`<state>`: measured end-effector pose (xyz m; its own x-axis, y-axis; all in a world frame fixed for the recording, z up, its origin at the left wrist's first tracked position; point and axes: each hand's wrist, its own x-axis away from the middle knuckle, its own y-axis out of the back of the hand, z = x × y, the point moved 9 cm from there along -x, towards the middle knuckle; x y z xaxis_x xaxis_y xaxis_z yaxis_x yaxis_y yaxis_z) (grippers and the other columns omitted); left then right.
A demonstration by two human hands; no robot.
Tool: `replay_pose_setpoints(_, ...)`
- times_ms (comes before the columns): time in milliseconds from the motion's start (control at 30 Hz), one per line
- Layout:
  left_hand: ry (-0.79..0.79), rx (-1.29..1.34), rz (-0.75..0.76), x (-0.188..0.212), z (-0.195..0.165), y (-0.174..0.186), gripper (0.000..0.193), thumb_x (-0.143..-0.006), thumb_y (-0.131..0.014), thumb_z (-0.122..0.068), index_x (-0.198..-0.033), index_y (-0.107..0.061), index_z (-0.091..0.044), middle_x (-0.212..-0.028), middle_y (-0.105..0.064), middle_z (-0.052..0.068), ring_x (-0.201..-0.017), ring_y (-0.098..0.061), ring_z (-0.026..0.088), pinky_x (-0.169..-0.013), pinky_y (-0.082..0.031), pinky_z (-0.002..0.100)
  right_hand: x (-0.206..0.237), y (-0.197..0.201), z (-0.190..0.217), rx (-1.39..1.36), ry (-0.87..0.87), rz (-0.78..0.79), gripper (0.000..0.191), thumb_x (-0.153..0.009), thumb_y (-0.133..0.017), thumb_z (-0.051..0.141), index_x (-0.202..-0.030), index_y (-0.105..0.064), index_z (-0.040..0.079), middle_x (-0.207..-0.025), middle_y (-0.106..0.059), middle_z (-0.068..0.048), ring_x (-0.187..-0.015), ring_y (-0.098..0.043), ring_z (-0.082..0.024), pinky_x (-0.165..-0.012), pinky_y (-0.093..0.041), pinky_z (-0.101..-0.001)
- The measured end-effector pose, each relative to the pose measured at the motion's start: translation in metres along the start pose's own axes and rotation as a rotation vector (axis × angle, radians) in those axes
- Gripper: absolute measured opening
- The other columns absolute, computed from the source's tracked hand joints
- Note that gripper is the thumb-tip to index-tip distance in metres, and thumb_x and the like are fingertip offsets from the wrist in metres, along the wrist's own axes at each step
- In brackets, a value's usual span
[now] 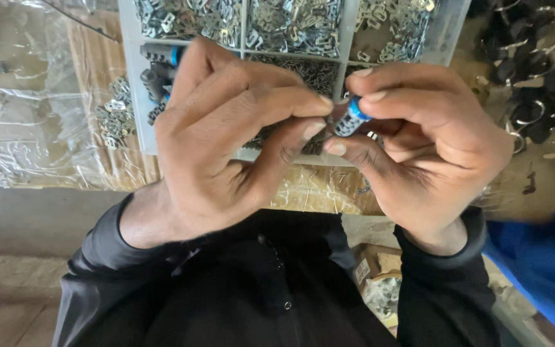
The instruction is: The person sits at a workbench and assembles a lock cylinder, holding the plug in one hand while picking small pins and springs from a compartment tray and inserting them one at a time into the plug chambers, pressing each part into place by hand.
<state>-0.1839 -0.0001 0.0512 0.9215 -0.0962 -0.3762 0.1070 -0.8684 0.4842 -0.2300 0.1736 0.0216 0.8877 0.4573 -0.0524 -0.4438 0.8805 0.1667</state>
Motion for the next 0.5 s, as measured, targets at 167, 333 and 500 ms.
replay_pose_setpoints(167,0.126,0.254,-0.009,0.005,0.011,-0.006,0.019,-0.104,-0.080,-0.002,-0.119,-0.068,-0.002,-0.108,-0.073,0.007,-0.094,-0.069,0.013,-0.076,-0.057,0.022,-0.002,-0.003,0.002,0.034,0.066,0.058,0.027,-0.087,-0.078,0.002,-0.107,-0.063,-0.008,-0.118,-0.063,-0.021,-0.098,-0.075,-0.020,-0.074,-0.070,-0.0236)
replay_pose_setpoints(333,0.184,0.356,0.002,0.014,0.015,-0.010,0.018,-0.111,-0.079,-0.006,-0.119,-0.064,-0.001,-0.107,-0.071,0.009,-0.090,-0.077,0.008,-0.079,-0.061,0.019,-0.003,-0.006,0.009,0.080,0.158,0.114,0.025,-0.088,-0.078,-0.002,-0.104,-0.061,-0.011,-0.114,-0.063,-0.024,-0.097,-0.077,-0.026,-0.075,-0.071,-0.0275)
replay_pose_setpoints(500,0.215,0.366,-0.033,0.019,0.018,-0.009,0.022,-0.107,-0.080,-0.005,-0.116,-0.061,0.001,-0.101,-0.073,0.009,-0.083,-0.073,0.008,-0.072,-0.061,0.018,-0.001,-0.008,0.008,0.045,0.117,0.112,0.022,-0.087,-0.075,-0.007,-0.102,-0.059,-0.011,-0.112,-0.063,-0.026,-0.096,-0.076,-0.027,-0.080,-0.071,-0.0323)
